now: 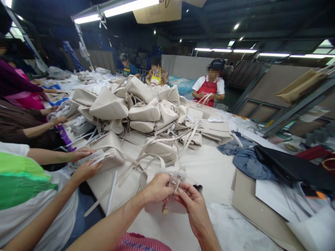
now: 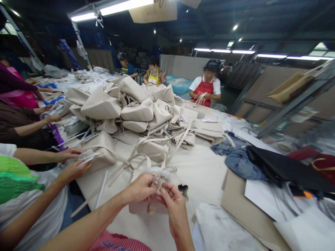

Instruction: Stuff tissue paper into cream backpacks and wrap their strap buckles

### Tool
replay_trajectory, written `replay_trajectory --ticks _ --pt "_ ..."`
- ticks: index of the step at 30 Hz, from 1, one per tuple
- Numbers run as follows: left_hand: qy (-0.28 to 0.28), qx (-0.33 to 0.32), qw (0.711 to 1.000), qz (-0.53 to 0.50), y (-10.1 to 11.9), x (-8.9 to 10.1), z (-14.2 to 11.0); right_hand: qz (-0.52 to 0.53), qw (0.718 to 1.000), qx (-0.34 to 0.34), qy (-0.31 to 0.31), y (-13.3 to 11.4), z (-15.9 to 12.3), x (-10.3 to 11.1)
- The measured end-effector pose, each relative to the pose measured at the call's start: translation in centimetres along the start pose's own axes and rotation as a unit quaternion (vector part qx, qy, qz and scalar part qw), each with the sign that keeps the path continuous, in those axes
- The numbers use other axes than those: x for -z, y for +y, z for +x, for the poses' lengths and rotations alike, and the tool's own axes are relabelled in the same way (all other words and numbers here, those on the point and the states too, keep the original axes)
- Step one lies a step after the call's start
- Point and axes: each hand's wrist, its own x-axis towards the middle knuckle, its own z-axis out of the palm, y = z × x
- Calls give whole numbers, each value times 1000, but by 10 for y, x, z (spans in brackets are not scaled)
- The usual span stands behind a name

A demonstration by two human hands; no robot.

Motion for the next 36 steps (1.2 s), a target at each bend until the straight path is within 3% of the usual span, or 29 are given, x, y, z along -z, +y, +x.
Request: replay_trajectory --ticks 4,9,21,26,32,34,36 --pt "-33 62 991 -116 -6 -2 4 -14 1000 8 23 1 0 0" --pt "-40 61 981 -181 -12 -6 7 -26 999 19 22 3 -4 -3" --pt "-150 70 961 -221 -13 9 5 -38 999 6 -1 7 -8 -6" --pt "-201 68 950 -231 -18 15 6 -48 997 1 -58 10 -13 -8" --pt "-138 18 966 -217 -17 2 -1 -200 975 88 32 8 -7 -9" --pt "-117 5 964 -240 -17 -5 -5 -235 964 123 32 6 -5 -9" --pt "-91 34 953 -287 -18 -11 -8 -255 956 146 24 6 -4 -8"
